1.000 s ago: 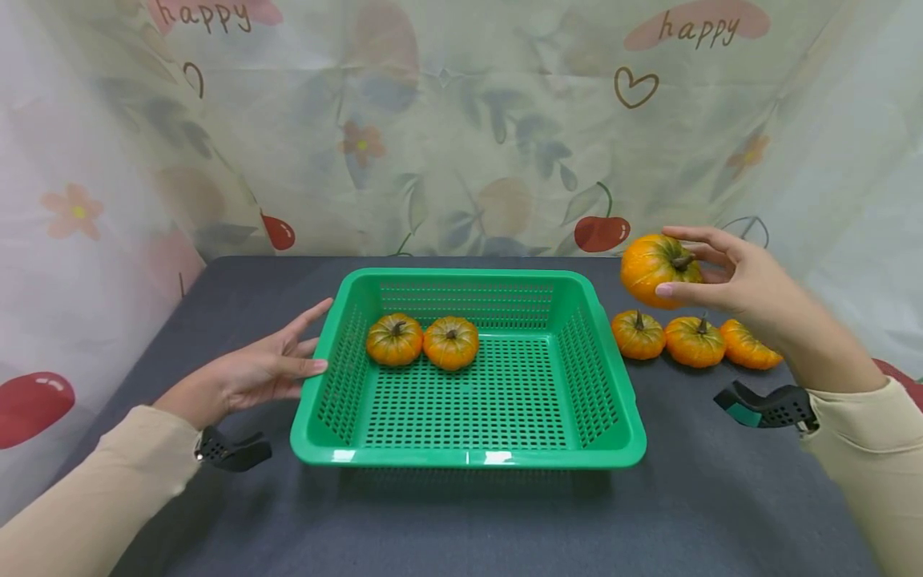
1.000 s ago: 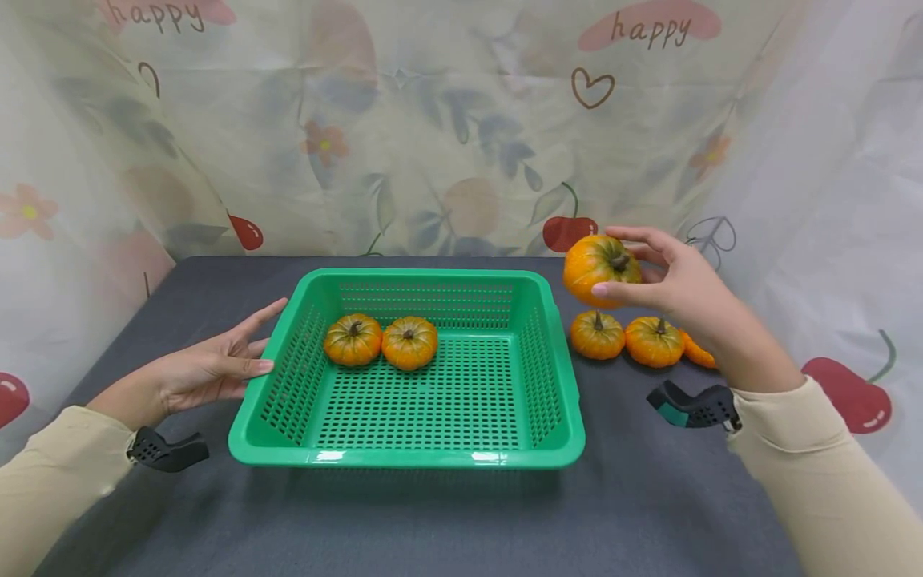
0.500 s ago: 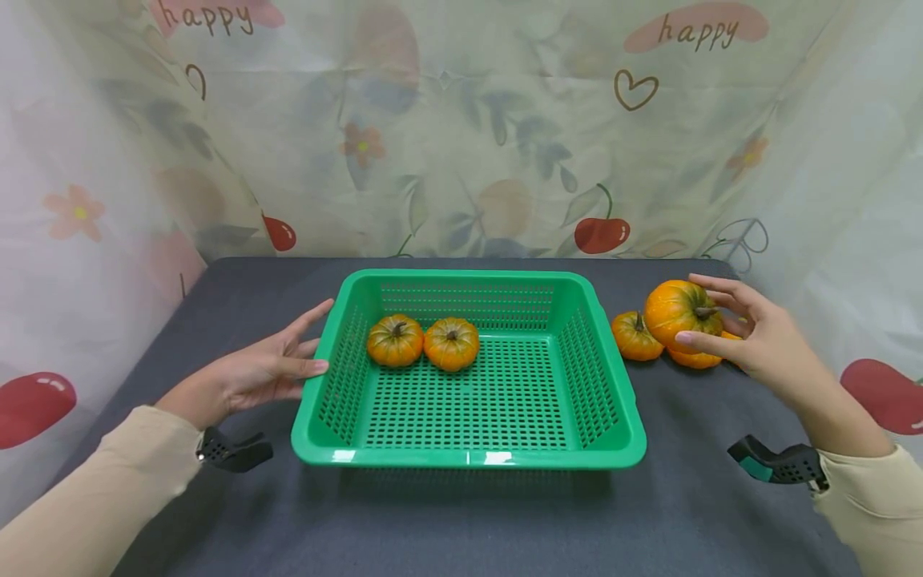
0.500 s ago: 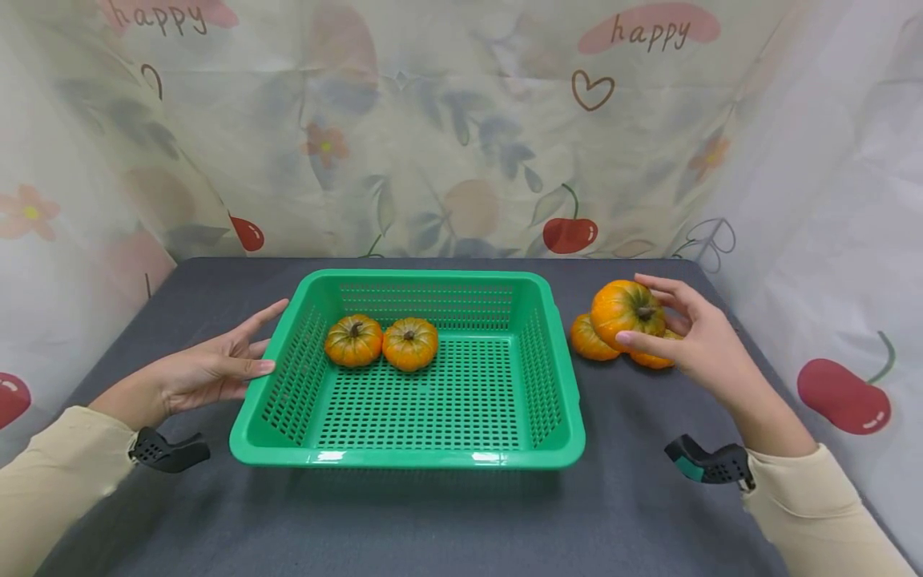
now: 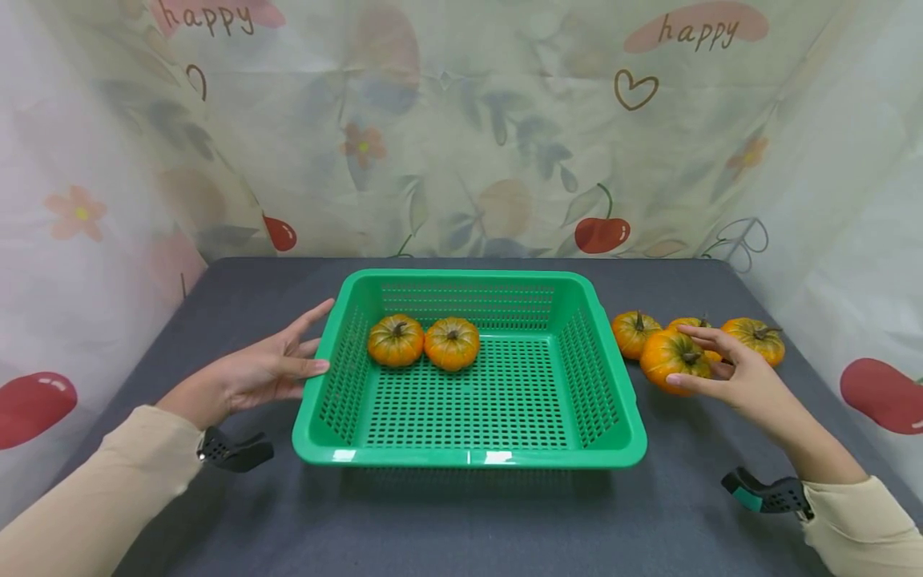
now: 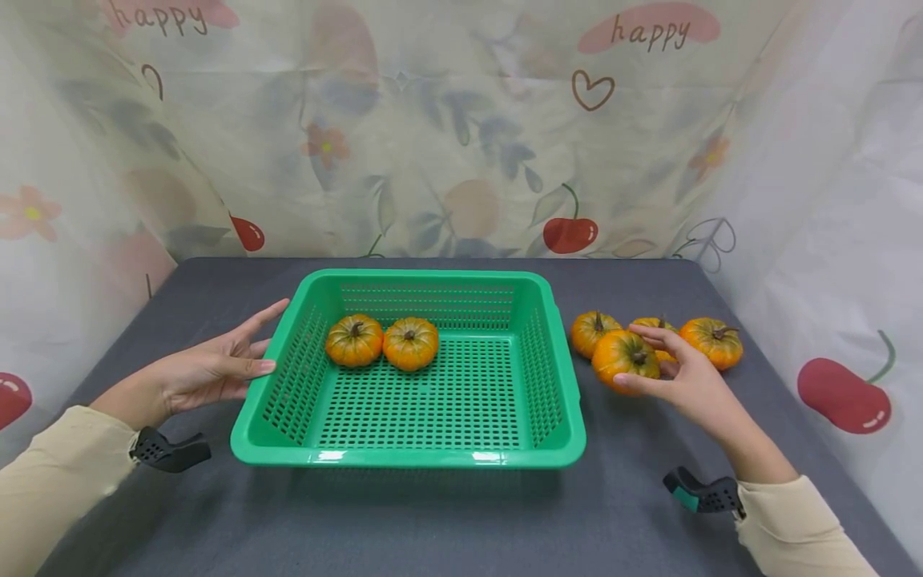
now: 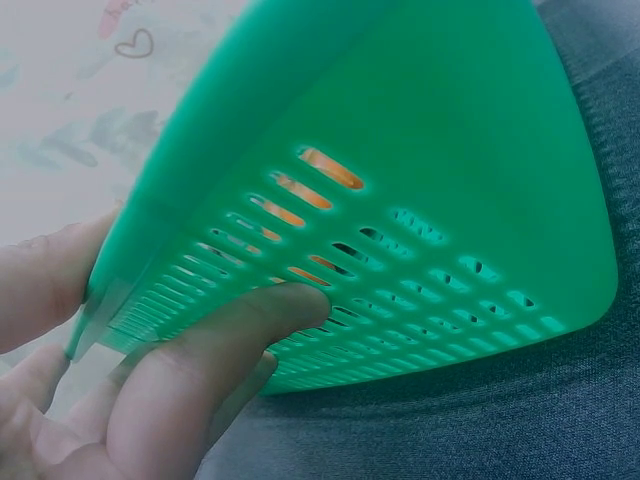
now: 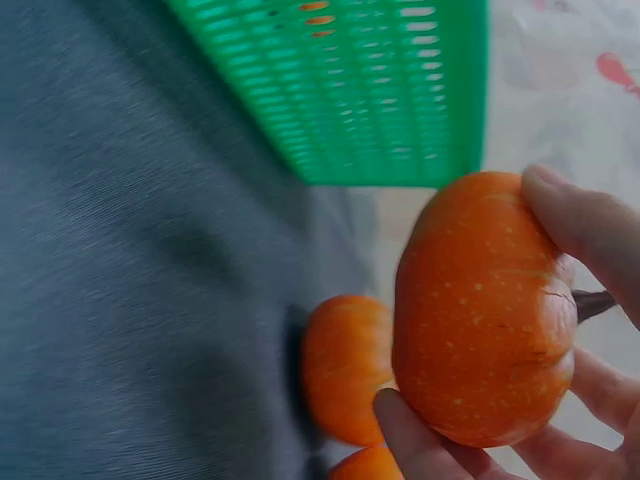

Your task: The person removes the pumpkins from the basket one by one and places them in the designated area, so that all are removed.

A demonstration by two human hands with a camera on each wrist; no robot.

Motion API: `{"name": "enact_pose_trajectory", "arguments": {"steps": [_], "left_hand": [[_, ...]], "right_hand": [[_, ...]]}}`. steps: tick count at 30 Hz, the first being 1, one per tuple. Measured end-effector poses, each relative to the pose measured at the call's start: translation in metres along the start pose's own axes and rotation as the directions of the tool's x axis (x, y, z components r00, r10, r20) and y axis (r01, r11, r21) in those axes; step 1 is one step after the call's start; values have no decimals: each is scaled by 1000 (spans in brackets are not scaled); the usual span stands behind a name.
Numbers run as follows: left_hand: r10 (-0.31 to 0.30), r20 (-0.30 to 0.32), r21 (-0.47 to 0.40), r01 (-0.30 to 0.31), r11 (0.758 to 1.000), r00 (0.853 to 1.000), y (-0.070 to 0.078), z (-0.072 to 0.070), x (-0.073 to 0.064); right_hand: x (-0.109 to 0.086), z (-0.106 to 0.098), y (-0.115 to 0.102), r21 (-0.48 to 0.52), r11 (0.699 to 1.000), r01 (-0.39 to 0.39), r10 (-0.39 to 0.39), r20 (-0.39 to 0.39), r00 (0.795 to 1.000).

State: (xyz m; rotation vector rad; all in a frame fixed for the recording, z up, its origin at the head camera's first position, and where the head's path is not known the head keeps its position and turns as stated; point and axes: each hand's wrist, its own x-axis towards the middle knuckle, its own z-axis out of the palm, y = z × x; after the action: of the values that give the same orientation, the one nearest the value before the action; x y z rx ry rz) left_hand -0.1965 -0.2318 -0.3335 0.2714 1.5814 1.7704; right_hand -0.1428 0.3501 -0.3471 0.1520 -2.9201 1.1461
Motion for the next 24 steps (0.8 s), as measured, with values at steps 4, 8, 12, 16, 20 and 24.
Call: {"name": "enact_pose_trajectory", "arguments": {"steps": [4,8,12,16,20,24], "left_hand": [[0,-5,0,0,1000,1000,0,0,0],[-3,-10,0,3,1000,1000,0,1,0],[-3,-12,-6,3,1000,1000,0,1,0],[-1,-11,-8,1,1000,1000,0,1,0],[-1,-6,-11,1,1000,1000,0,1,0],[0,-2,-12,0,1000,1000,0,1,-1]], "right_hand": [[0,6,9,-16,1000,-3,4,56,998],[1,10,15,-34,999,-1,4,77,997],[0,12,19,-27,1000,-9,12,99,995],[0,15,22,-25,1000,-10,13,117,993],[1,17,24,-8,1000,-1,2,134,991],[3,19,26,-2,1000,-3,4,139,990]]}}
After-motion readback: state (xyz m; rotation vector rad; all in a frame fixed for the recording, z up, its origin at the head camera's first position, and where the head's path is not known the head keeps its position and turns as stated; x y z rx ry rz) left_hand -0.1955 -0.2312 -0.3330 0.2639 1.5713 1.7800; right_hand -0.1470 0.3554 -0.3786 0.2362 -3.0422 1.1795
